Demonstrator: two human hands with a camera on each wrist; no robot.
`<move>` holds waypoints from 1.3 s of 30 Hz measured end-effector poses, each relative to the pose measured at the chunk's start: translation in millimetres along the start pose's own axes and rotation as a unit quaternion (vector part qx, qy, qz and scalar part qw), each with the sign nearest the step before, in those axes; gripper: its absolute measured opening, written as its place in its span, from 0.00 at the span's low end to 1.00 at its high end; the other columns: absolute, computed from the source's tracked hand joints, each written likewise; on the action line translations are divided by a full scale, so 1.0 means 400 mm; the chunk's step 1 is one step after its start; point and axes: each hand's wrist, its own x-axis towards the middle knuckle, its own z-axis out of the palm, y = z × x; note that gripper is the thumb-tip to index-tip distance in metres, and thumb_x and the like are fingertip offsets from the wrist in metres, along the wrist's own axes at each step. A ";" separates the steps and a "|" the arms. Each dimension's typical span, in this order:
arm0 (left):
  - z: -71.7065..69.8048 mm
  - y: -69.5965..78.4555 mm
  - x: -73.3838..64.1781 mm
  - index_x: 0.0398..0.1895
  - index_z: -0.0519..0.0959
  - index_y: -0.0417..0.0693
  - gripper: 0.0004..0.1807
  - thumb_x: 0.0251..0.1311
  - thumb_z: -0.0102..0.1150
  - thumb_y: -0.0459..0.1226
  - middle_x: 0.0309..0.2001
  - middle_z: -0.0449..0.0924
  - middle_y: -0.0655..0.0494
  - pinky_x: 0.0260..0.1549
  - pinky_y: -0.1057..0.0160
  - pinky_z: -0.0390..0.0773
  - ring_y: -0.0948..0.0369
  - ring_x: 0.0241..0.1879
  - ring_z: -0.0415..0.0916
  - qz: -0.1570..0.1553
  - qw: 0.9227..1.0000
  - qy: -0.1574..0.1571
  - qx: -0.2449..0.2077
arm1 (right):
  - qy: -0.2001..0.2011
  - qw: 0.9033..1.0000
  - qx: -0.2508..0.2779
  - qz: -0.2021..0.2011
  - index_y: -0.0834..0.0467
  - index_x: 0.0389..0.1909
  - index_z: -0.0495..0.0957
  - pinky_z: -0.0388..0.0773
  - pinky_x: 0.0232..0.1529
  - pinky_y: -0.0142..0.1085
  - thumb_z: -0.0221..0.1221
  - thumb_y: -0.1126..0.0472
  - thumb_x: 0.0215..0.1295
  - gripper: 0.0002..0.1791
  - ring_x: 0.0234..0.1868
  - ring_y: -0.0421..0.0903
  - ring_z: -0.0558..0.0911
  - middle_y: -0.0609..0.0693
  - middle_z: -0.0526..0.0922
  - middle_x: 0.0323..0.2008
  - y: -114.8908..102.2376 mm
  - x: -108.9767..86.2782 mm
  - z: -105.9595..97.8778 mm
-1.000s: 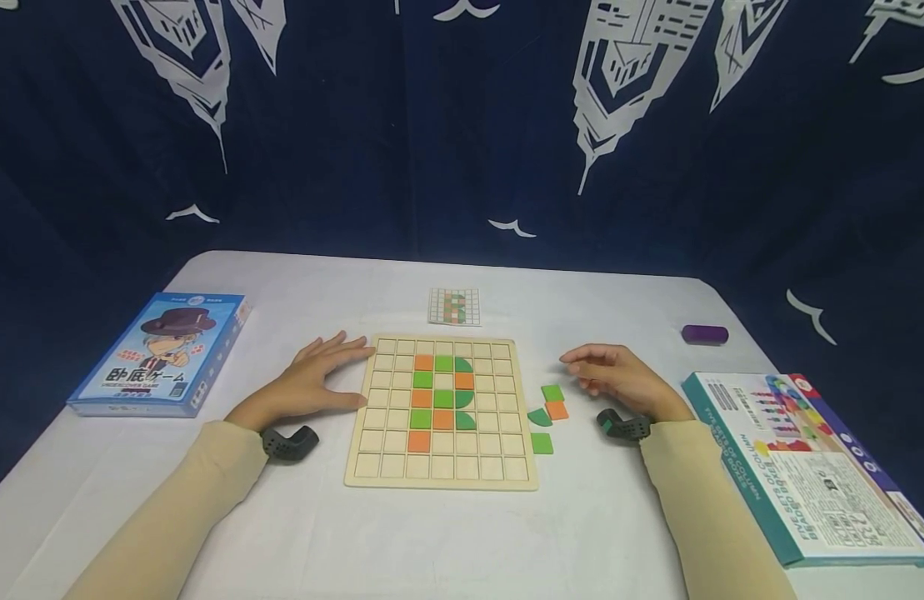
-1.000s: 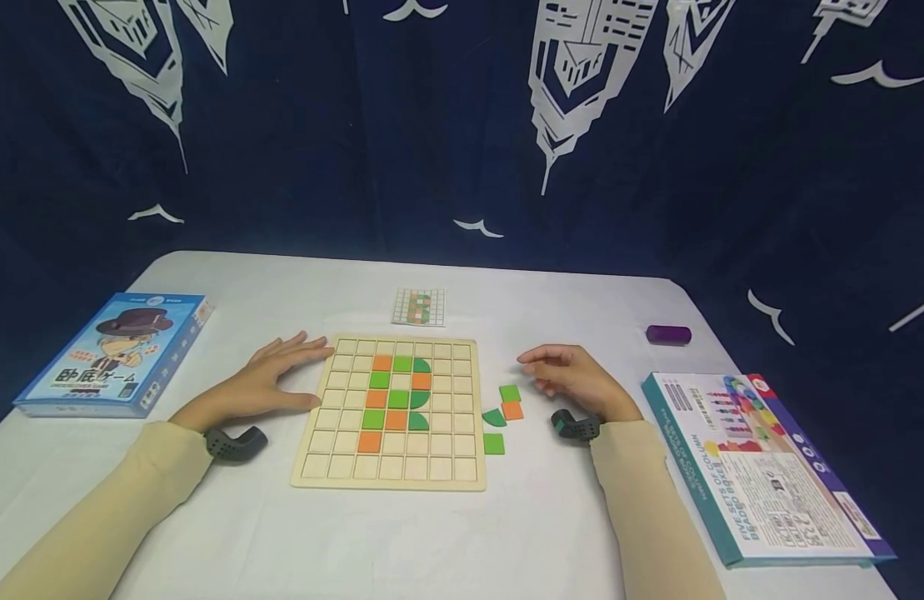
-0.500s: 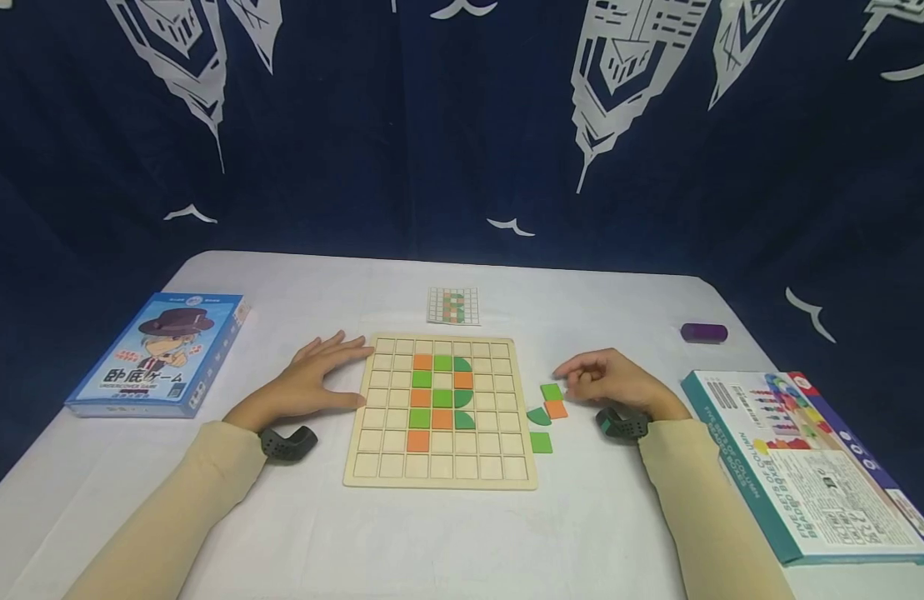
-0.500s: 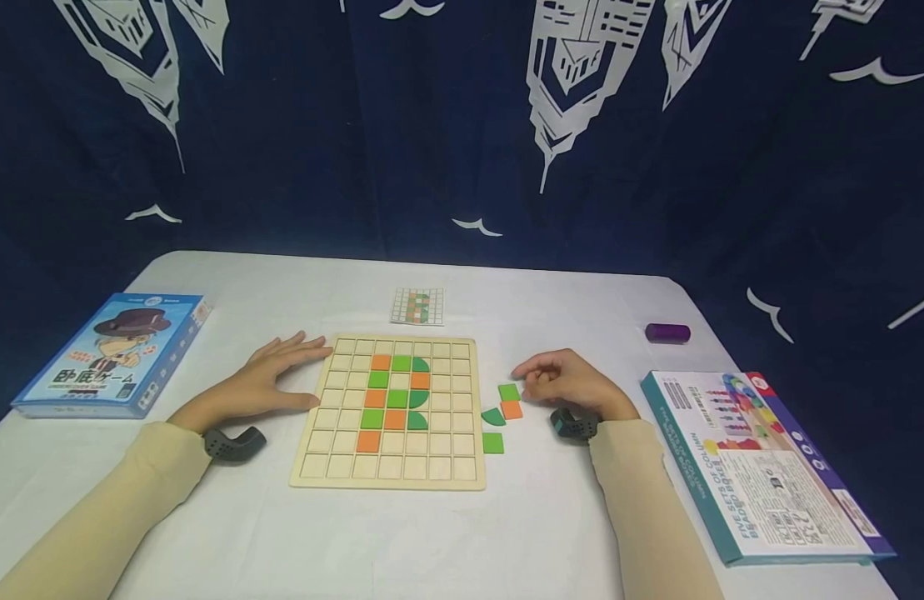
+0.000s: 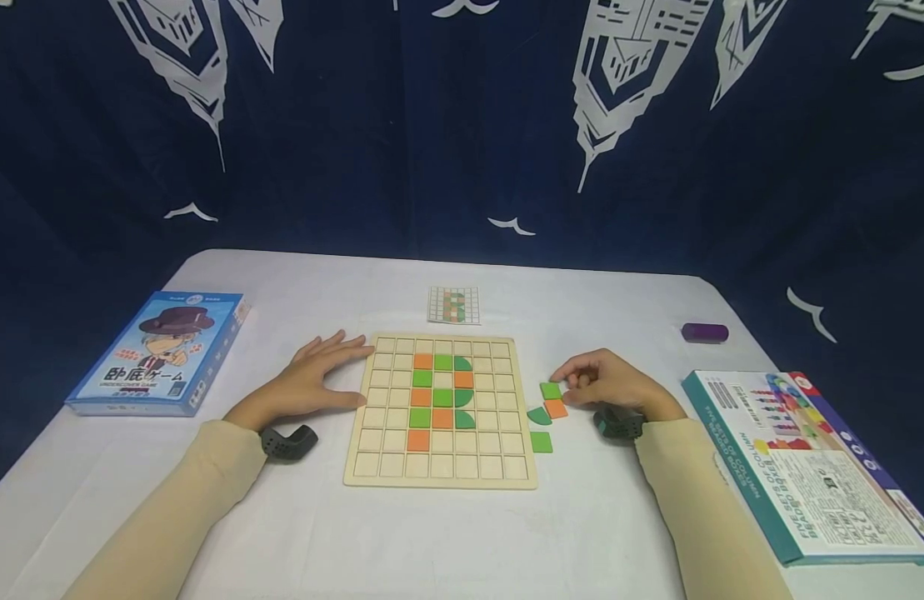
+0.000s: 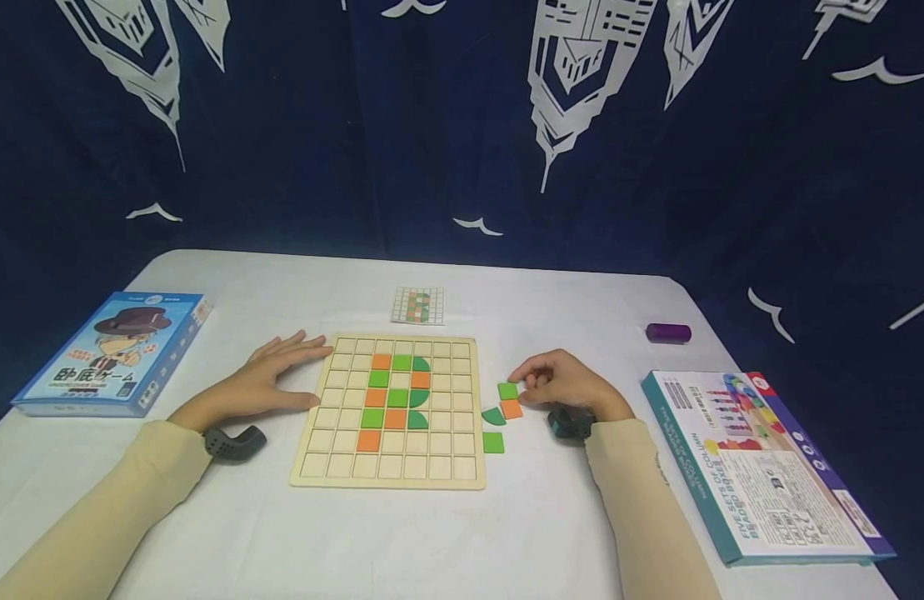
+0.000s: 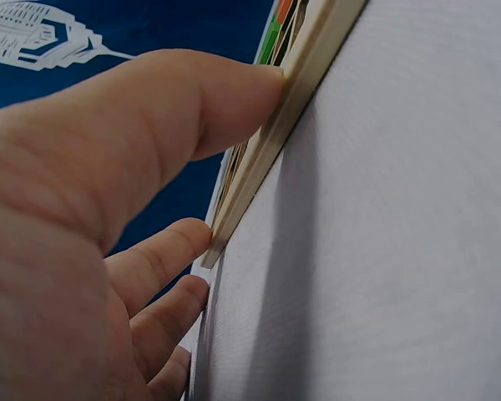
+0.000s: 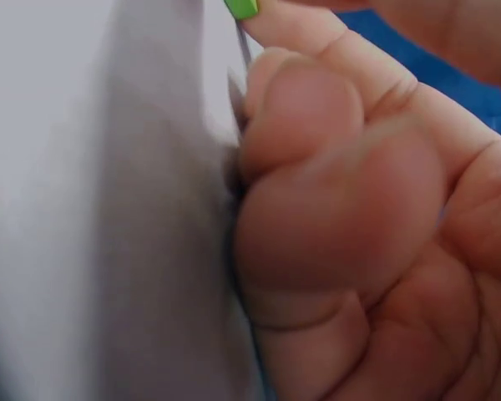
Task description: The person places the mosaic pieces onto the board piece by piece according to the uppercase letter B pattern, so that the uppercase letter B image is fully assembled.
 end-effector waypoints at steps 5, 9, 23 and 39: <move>0.001 -0.004 0.002 0.81 0.70 0.45 0.49 0.59 0.76 0.53 0.84 0.59 0.40 0.83 0.36 0.30 0.38 0.86 0.40 0.000 1.000 0.001 0.002 | 0.018 1.000 -0.010 0.002 0.74 0.52 0.85 0.71 0.32 0.29 0.72 0.74 0.59 0.19 0.27 0.39 0.72 0.47 0.77 0.29 0.001 0.003 0.004; 0.002 -0.006 0.003 0.80 0.70 0.44 0.48 0.59 0.76 0.53 0.83 0.60 0.40 0.83 0.36 0.31 0.38 0.86 0.40 0.002 1.000 0.001 0.004 | 0.032 0.999 -0.011 0.005 0.74 0.52 0.84 0.70 0.31 0.28 0.73 0.74 0.60 0.19 0.27 0.39 0.71 0.47 0.76 0.29 0.002 0.003 0.007; 0.000 -0.002 0.000 0.80 0.70 0.43 0.48 0.59 0.75 0.53 0.83 0.60 0.39 0.83 0.35 0.31 0.38 0.86 0.40 0.005 1.000 0.001 0.001 | 0.047 0.999 -0.010 0.017 0.73 0.52 0.83 0.76 0.25 0.31 0.69 0.74 0.63 0.17 0.27 0.42 0.76 0.50 0.82 0.33 -0.012 0.008 0.009; 0.000 -0.001 -0.001 0.80 0.71 0.44 0.48 0.59 0.75 0.53 0.83 0.60 0.39 0.83 0.35 0.31 0.37 0.86 0.41 0.009 1.000 0.001 -0.003 | 0.033 0.997 0.065 -0.005 0.73 0.55 0.77 0.77 0.26 0.31 0.62 0.75 0.64 0.18 0.25 0.42 0.76 0.56 0.87 0.32 -0.089 0.016 0.033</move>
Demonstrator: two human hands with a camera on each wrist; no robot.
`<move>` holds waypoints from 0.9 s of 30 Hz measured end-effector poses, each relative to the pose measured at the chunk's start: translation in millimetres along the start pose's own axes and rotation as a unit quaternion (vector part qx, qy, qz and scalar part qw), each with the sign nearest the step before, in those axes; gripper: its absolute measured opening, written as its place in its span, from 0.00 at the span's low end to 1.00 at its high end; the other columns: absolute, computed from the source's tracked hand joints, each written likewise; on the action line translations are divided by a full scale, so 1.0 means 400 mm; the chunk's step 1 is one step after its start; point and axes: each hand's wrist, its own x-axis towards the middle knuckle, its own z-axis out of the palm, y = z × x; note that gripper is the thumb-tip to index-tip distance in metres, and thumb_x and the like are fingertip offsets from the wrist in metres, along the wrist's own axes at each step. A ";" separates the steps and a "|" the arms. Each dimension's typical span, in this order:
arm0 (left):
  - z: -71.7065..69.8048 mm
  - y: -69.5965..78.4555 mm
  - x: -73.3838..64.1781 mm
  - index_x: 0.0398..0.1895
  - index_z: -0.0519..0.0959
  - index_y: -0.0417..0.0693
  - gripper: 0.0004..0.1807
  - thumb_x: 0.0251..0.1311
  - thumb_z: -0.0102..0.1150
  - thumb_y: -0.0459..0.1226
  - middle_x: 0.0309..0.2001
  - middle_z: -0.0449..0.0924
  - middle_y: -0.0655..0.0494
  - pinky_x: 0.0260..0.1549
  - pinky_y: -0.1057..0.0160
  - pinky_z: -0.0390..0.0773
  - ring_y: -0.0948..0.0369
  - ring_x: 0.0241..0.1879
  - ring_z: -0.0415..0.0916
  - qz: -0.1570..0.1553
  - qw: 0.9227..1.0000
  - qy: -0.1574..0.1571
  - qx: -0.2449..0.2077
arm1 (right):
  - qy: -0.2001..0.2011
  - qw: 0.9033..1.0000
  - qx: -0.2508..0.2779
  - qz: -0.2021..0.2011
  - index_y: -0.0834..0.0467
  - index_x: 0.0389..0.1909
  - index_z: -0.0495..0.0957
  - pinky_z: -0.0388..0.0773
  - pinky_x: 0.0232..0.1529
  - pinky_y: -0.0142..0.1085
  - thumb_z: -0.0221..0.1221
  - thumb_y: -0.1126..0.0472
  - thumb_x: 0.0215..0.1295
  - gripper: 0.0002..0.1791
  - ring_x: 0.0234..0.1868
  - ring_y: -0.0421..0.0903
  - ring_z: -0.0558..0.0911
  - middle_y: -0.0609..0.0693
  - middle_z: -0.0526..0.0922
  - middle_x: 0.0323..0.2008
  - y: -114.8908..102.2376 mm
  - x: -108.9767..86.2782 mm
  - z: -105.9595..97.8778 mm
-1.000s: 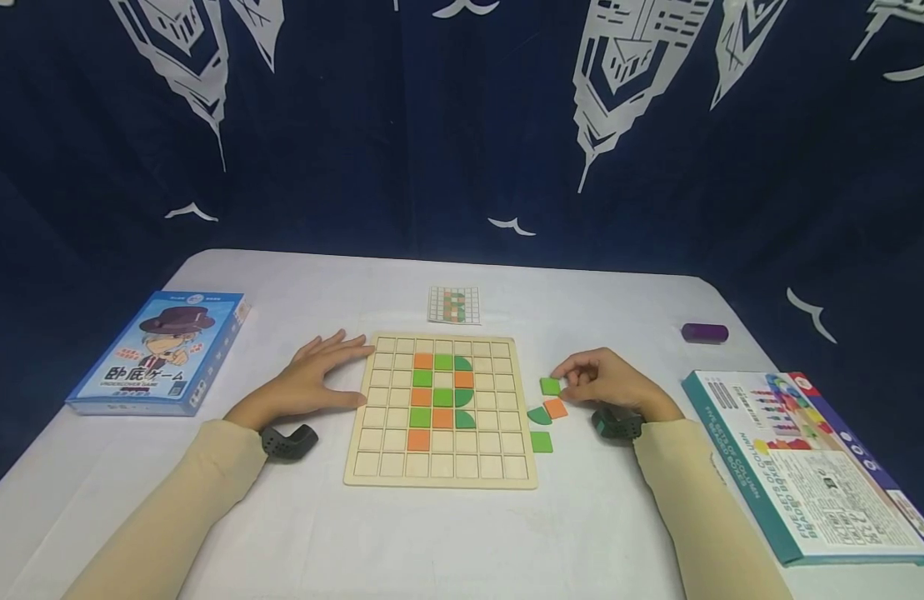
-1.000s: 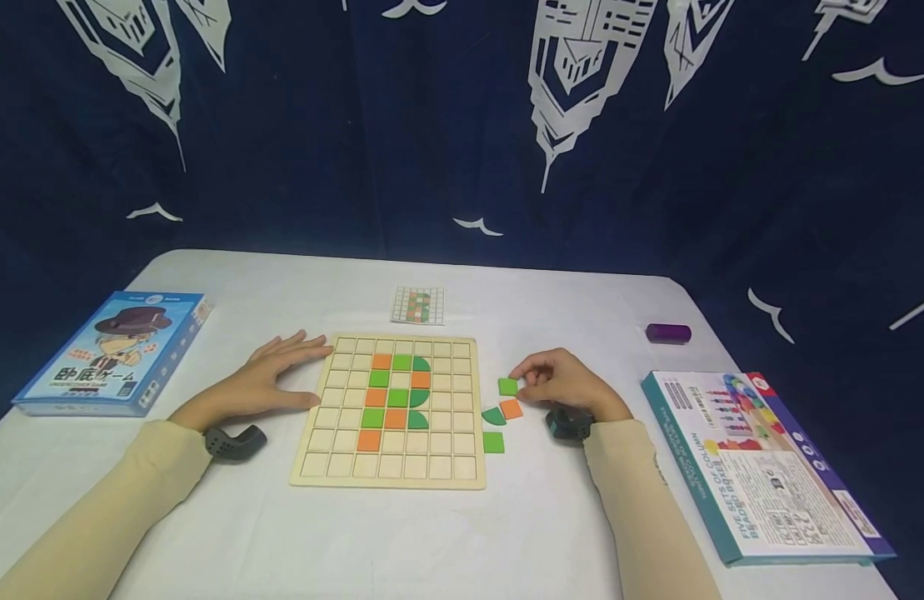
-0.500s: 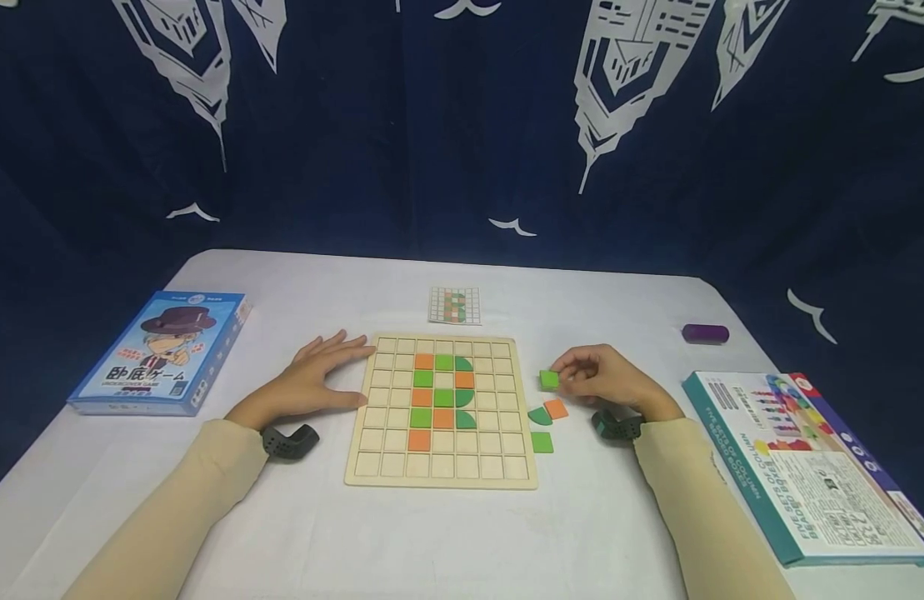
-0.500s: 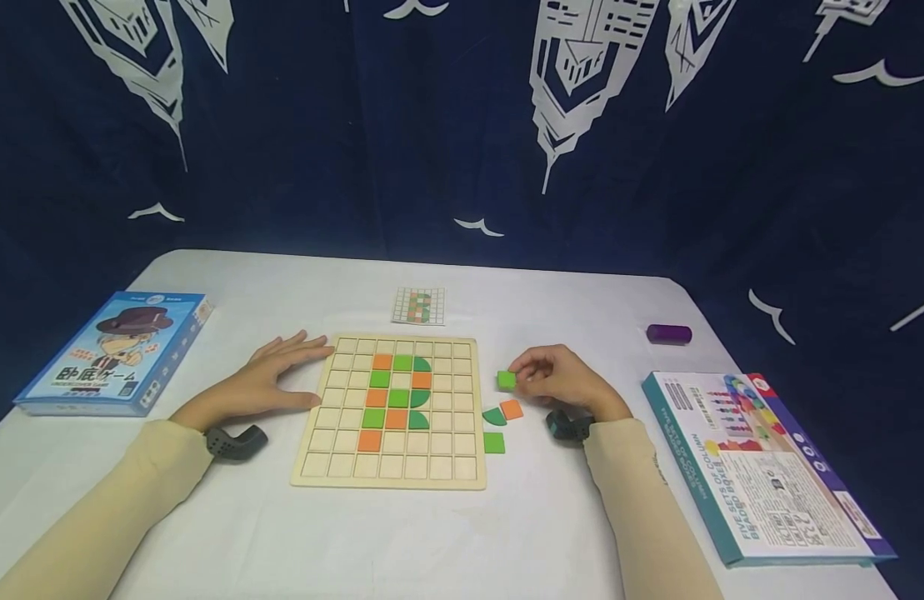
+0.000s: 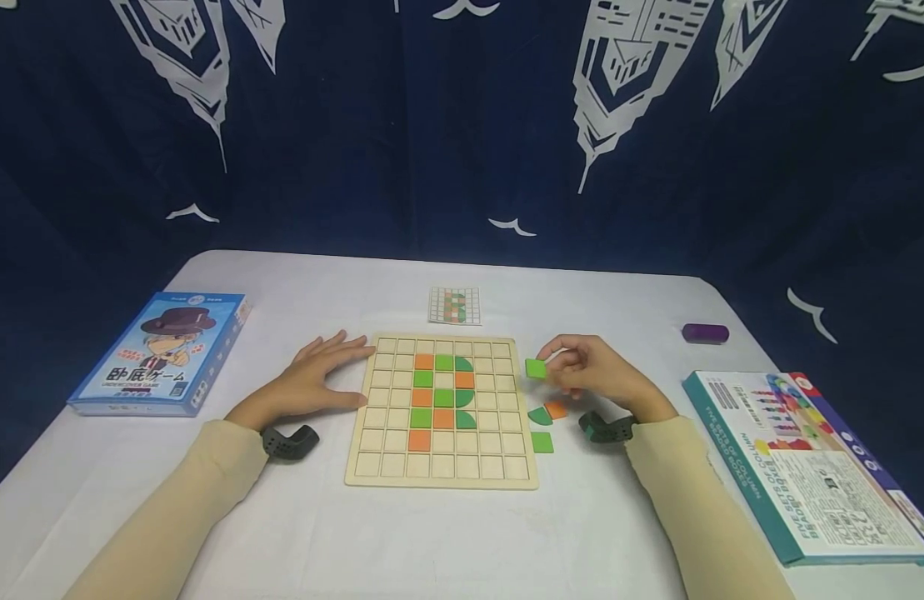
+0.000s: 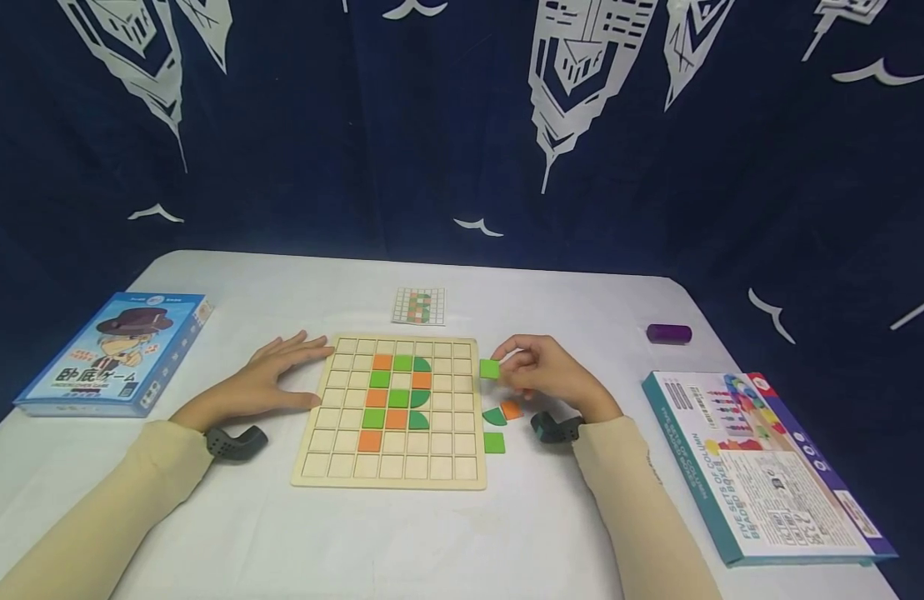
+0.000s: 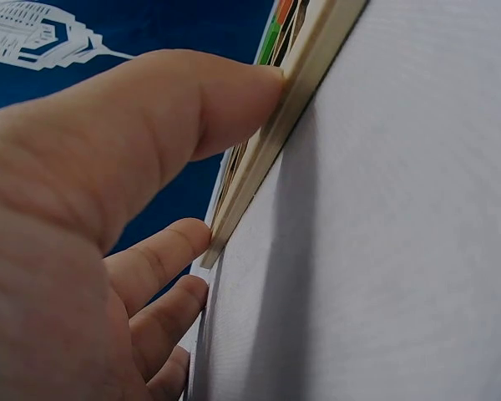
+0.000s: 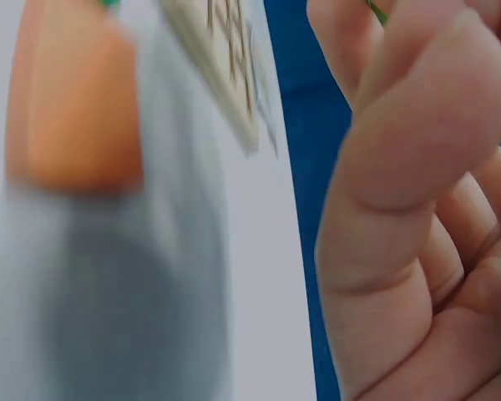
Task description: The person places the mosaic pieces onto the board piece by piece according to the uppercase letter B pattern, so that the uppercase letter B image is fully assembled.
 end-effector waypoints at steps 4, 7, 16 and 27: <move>0.000 -0.001 0.001 0.80 0.71 0.44 0.48 0.59 0.75 0.53 0.83 0.60 0.39 0.83 0.35 0.31 0.37 0.86 0.41 0.000 1.000 0.000 -0.001 | -0.012 0.999 0.039 -0.003 0.74 0.54 0.76 0.76 0.26 0.31 0.60 0.76 0.64 0.18 0.25 0.41 0.75 0.56 0.86 0.33 -0.022 0.002 0.023; 0.001 -0.002 0.002 0.80 0.71 0.44 0.48 0.59 0.76 0.53 0.83 0.60 0.39 0.83 0.35 0.31 0.38 0.86 0.40 0.000 1.000 0.001 -0.001 | -0.026 0.997 0.072 -0.004 0.73 0.54 0.75 0.75 0.26 0.30 0.60 0.75 0.64 0.17 0.24 0.41 0.75 0.54 0.86 0.31 -0.036 0.004 0.040; -0.001 0.001 -0.001 0.80 0.70 0.44 0.48 0.59 0.75 0.53 0.83 0.60 0.40 0.83 0.36 0.31 0.38 0.86 0.40 -0.004 1.000 0.000 0.002 | -0.065 0.992 0.107 -0.005 0.68 0.52 0.77 0.71 0.22 0.29 0.61 0.74 0.64 0.15 0.22 0.40 0.75 0.48 0.85 0.29 -0.071 0.011 0.092; -0.001 0.000 0.000 0.80 0.70 0.44 0.48 0.59 0.75 0.53 0.83 0.60 0.40 0.83 0.36 0.31 0.39 0.86 0.40 -0.005 1.000 -0.001 0.000 | -0.086 0.990 0.110 -0.018 0.68 0.52 0.77 0.72 0.27 0.31 0.62 0.73 0.64 0.15 0.27 0.40 0.74 0.46 0.86 0.32 -0.097 0.014 0.163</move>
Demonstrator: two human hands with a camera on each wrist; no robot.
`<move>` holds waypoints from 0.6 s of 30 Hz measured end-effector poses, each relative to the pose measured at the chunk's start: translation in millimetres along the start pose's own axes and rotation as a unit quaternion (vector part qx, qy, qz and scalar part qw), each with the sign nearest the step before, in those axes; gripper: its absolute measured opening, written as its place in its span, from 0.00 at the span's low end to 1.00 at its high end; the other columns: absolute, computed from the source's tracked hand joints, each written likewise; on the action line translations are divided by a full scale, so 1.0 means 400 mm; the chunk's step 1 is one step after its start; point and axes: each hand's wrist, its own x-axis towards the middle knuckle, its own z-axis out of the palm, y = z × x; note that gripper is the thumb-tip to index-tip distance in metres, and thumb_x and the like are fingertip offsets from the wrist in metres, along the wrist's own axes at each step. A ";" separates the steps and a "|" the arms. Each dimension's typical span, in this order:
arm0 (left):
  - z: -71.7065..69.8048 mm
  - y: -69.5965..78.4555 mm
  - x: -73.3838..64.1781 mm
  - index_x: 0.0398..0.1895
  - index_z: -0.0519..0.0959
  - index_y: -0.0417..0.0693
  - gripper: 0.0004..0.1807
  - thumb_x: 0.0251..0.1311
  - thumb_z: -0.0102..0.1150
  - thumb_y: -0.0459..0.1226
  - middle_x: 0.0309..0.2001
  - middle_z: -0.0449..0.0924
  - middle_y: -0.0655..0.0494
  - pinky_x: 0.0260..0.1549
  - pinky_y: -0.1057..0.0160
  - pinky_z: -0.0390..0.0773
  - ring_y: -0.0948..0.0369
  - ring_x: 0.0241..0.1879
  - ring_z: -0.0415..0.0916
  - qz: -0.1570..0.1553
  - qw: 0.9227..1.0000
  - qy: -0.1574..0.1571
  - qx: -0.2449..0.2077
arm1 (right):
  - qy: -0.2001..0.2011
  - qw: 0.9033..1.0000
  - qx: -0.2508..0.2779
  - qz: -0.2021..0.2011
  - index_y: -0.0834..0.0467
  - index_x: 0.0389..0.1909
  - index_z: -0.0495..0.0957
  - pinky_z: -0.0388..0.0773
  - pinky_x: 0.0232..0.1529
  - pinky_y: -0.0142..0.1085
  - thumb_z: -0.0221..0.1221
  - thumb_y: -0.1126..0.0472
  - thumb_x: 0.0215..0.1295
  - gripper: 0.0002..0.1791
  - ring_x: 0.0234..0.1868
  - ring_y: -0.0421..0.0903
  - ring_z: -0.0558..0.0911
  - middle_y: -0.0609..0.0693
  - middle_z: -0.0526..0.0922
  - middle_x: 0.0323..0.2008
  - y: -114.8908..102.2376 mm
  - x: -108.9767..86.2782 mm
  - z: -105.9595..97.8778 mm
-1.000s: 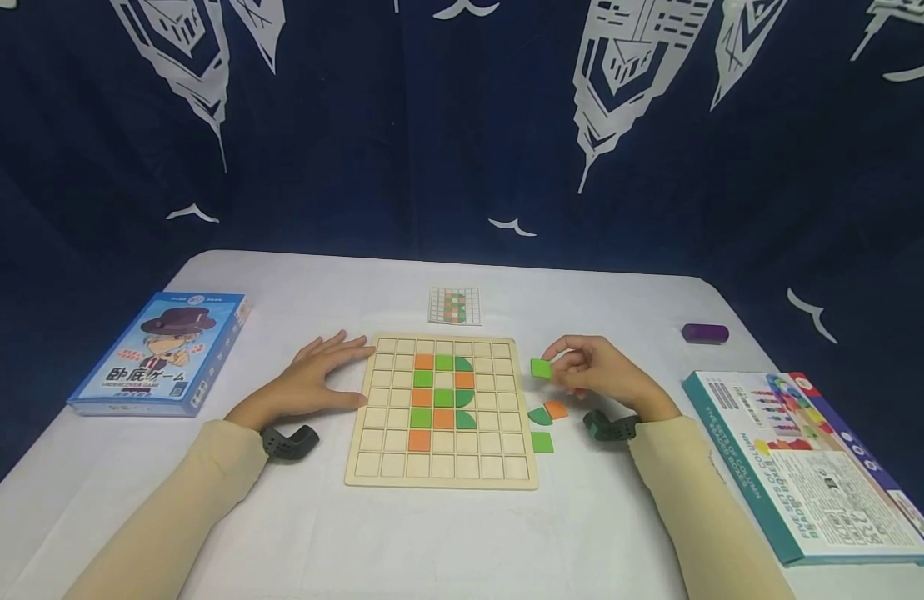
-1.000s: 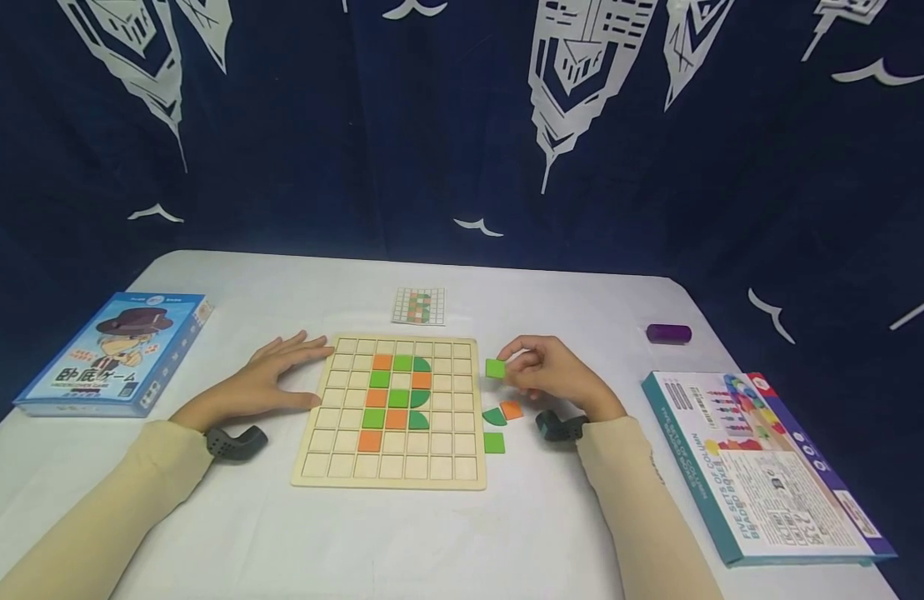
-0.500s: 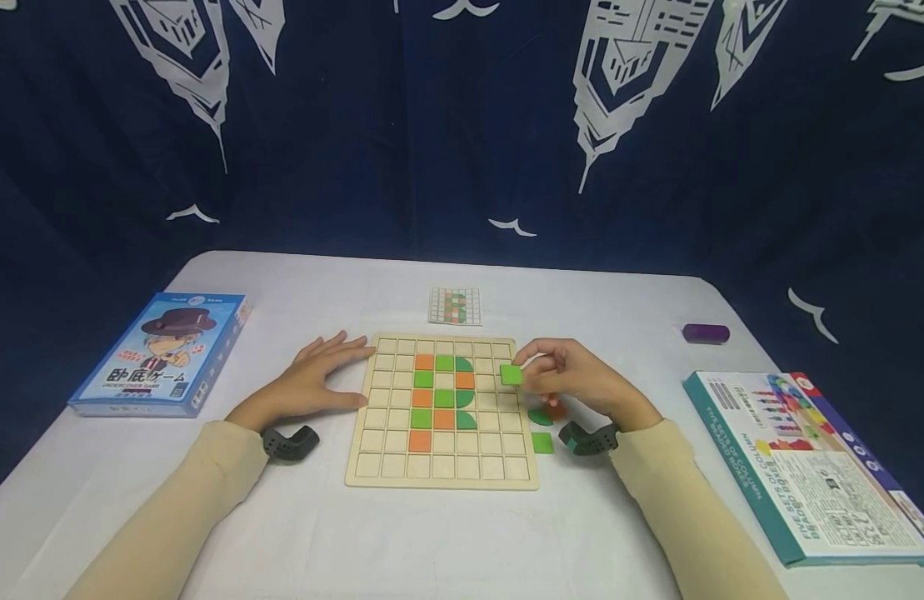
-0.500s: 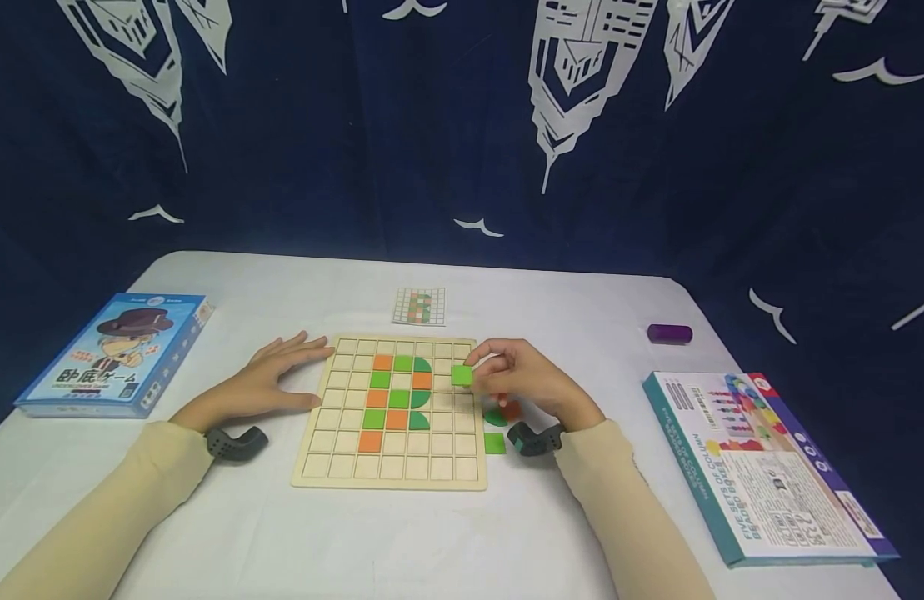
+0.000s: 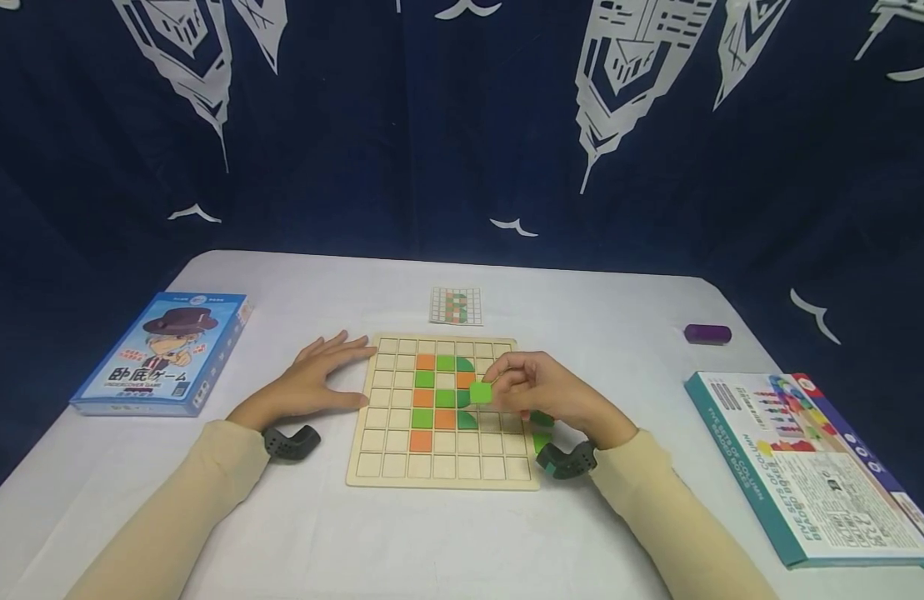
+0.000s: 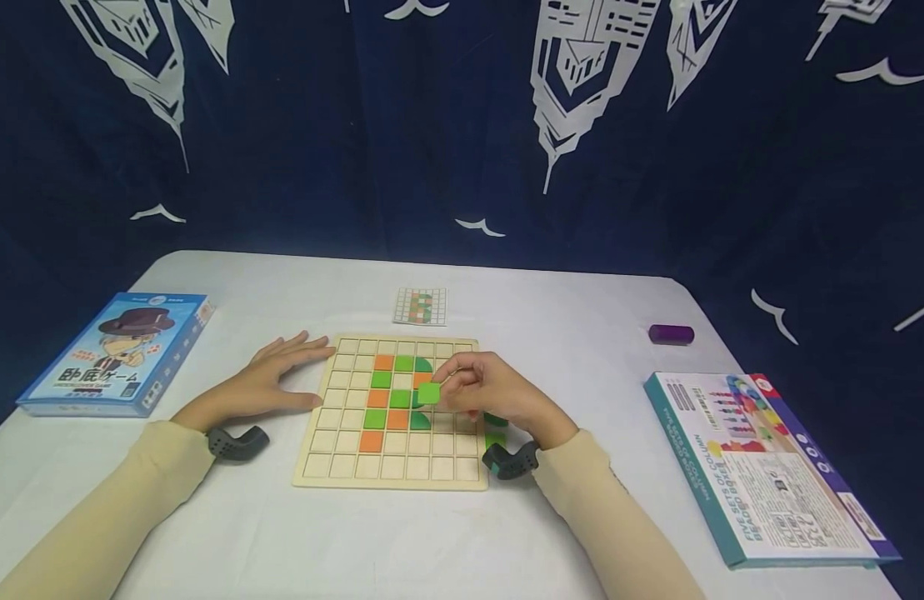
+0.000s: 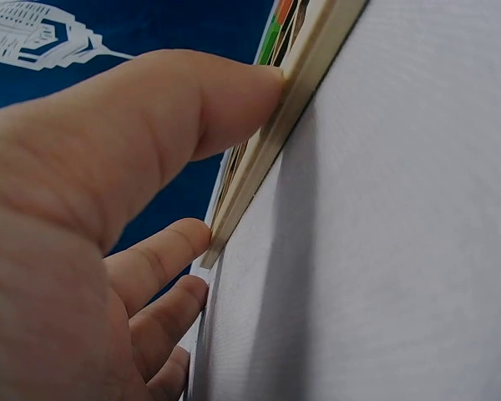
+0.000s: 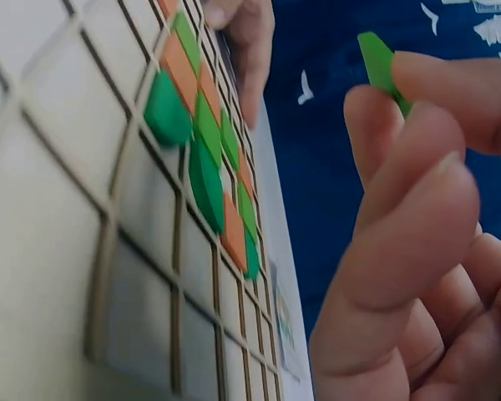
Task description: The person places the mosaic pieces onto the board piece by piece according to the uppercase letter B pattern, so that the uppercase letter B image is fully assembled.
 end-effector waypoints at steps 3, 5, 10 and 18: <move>0.000 -0.001 0.001 0.80 0.70 0.44 0.48 0.59 0.75 0.53 0.83 0.60 0.40 0.83 0.36 0.30 0.39 0.86 0.40 0.001 1.000 0.000 -0.001 | -0.009 1.000 0.017 -0.001 0.68 0.51 0.77 0.71 0.27 0.30 0.63 0.73 0.63 0.15 0.27 0.40 0.74 0.47 0.85 0.32 -0.002 0.003 0.019; 0.000 -0.001 0.001 0.80 0.70 0.44 0.48 0.59 0.76 0.53 0.83 0.60 0.40 0.83 0.36 0.30 0.38 0.86 0.40 0.002 1.000 0.001 -0.003 | -0.012 1.000 0.024 0.001 0.67 0.51 0.77 0.71 0.27 0.30 0.64 0.73 0.63 0.15 0.26 0.40 0.74 0.47 0.85 0.32 -0.004 0.004 0.033; 0.001 -0.002 0.000 0.80 0.71 0.44 0.48 0.59 0.76 0.53 0.83 0.60 0.40 0.83 0.36 0.31 0.38 0.86 0.40 0.004 1.000 0.002 -0.005 | -0.020 0.999 0.036 0.004 0.66 0.50 0.77 0.70 0.27 0.30 0.65 0.73 0.64 0.15 0.26 0.40 0.74 0.45 0.86 0.32 -0.008 0.009 0.067; 0.002 -0.001 0.001 0.80 0.71 0.44 0.48 0.59 0.76 0.53 0.83 0.60 0.40 0.83 0.35 0.31 0.38 0.86 0.40 0.001 1.000 0.001 -0.004 | -0.020 0.998 0.058 -0.002 0.66 0.50 0.79 0.70 0.26 0.28 0.66 0.74 0.64 0.15 0.24 0.37 0.73 0.43 0.87 0.33 0.003 0.016 0.127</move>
